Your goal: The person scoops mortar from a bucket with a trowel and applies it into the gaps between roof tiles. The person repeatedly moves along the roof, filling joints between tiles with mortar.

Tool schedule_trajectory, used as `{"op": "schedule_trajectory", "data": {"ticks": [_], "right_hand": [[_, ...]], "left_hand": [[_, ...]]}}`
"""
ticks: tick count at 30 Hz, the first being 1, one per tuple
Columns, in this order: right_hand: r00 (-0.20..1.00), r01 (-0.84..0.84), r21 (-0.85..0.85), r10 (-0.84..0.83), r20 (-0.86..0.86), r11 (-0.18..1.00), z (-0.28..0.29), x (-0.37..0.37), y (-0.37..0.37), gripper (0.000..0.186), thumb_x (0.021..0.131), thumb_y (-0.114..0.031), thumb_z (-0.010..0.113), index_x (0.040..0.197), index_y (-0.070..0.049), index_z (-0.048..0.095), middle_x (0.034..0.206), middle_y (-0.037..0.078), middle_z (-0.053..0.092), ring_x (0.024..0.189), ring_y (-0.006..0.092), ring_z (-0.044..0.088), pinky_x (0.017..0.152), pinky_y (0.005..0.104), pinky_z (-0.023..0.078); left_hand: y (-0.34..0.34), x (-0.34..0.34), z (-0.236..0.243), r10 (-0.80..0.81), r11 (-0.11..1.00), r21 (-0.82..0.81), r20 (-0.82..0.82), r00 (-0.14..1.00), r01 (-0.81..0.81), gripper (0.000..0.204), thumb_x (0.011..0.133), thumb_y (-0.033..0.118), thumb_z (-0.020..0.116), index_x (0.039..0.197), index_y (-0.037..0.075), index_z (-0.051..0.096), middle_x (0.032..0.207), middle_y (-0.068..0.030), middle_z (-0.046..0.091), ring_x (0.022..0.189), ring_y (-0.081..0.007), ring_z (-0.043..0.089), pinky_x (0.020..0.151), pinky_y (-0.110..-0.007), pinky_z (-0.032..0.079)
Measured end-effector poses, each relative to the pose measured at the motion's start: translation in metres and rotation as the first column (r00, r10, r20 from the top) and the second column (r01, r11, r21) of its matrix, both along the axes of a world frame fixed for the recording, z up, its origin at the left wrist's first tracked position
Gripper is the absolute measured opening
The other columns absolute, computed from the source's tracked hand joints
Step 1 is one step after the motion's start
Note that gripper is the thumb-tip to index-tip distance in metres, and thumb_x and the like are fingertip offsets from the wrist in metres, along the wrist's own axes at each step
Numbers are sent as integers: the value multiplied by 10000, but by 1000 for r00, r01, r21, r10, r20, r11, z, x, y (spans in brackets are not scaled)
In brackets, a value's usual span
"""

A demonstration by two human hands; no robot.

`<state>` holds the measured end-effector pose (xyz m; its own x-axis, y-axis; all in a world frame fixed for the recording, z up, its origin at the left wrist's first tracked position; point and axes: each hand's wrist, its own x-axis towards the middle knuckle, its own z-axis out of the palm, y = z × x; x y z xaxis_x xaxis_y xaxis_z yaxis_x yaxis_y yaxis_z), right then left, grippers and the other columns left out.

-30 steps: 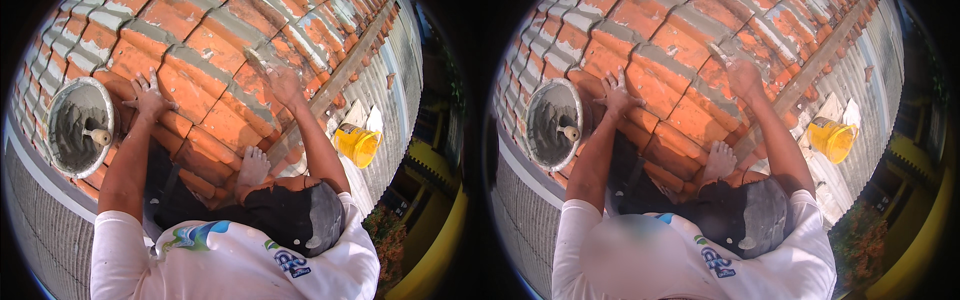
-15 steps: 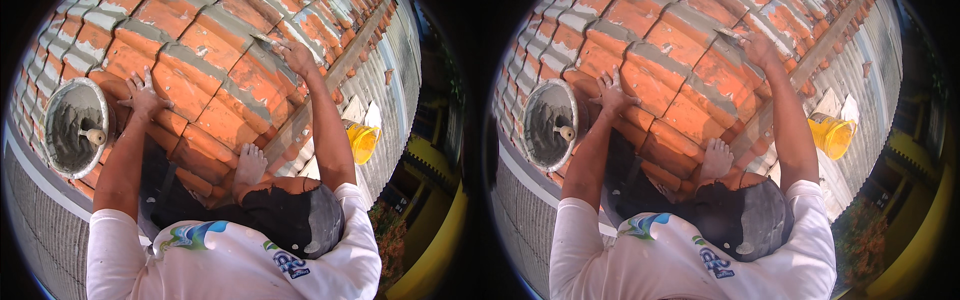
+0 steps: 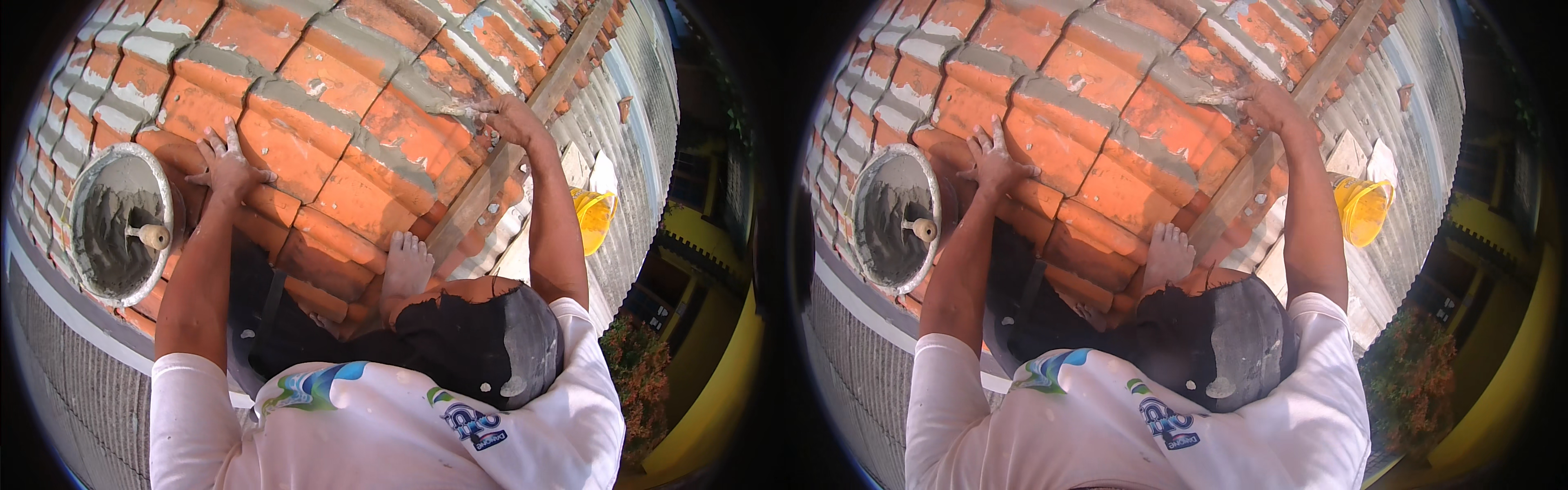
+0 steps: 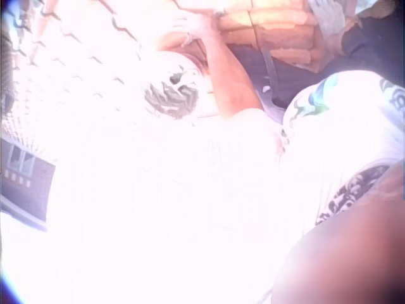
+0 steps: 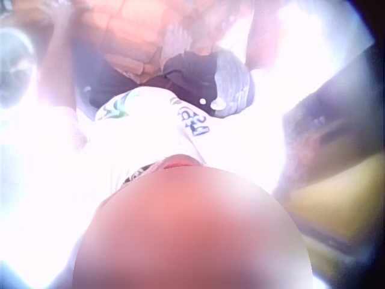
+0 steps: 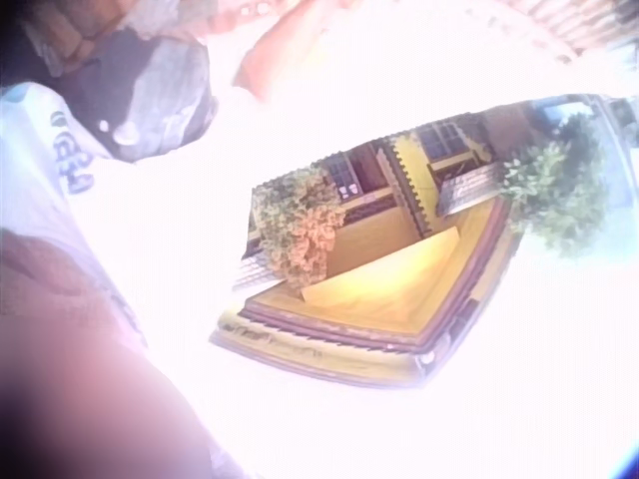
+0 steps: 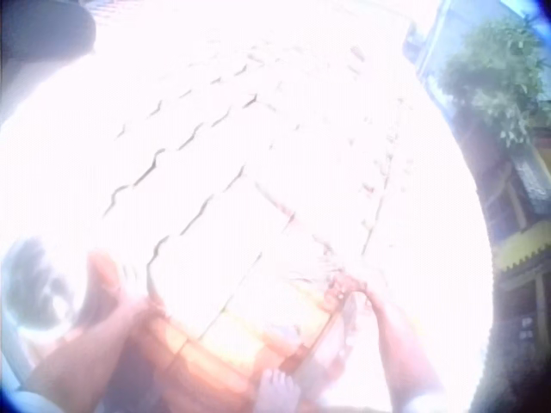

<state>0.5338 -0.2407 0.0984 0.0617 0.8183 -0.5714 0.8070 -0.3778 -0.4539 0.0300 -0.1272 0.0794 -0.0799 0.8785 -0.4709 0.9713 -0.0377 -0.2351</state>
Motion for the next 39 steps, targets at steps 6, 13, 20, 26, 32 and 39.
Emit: {"op": "schedule_trajectory", "data": {"ticks": [6,13,20,26,32,39], "right_hand": [[993,109,193,-117,32,975,-5,11,2,331,1023,-221,679,1325,-139,788,1039,114,813,953,223,752,898,371,569],[979,-23,-17,26,200,1000,-29,19,6,326,1014,-251,683,1303,-144,790,1060,184,804,999,312,768,945,410,573],[971,128,251,-173,165,959,-14,14,-9,321,982,-235,649,1244,-154,816,1018,193,797,1005,357,765,934,435,578],[944,-9,-102,42,327,995,-20,-6,4,302,939,-232,685,1153,-43,783,1043,195,797,994,379,769,912,497,594],[793,88,27,-86,602,996,-4,8,-32,271,919,-263,695,978,-20,800,1052,256,778,1031,447,752,887,532,591],[846,-102,-136,158,509,985,6,-10,-22,263,882,-142,660,1065,5,780,1161,237,778,1074,413,759,911,501,602]], "left_hand": [[0,0,0,-1,1000,-11,-3,1000,1,1581,614,550,1011,1752,317,-62,1818,-217,-8,1672,-436,8,1128,-914,172],[0,-2,-3,-17,999,34,48,999,15,1558,609,509,1021,1758,283,-7,1811,-228,52,1666,-447,58,1093,-932,192],[0,-5,-9,-39,998,50,32,999,37,1571,595,516,1025,1759,280,-4,1811,-231,53,1665,-452,62,1086,-936,186],[-1,-4,-5,-34,999,44,41,999,32,1562,606,512,1023,1758,283,-7,1811,-232,52,1666,-449,52,1093,-934,173],[-2,-3,-5,-16,999,38,28,999,15,1557,607,523,1021,1759,287,2,1813,-224,36,1668,-449,48,1098,-932,174],[0,-2,-2,-17,1000,19,19,1000,17,1562,616,539,1014,1757,300,-27,1818,-212,10,1671,-439,45,1102,-931,178]]}}
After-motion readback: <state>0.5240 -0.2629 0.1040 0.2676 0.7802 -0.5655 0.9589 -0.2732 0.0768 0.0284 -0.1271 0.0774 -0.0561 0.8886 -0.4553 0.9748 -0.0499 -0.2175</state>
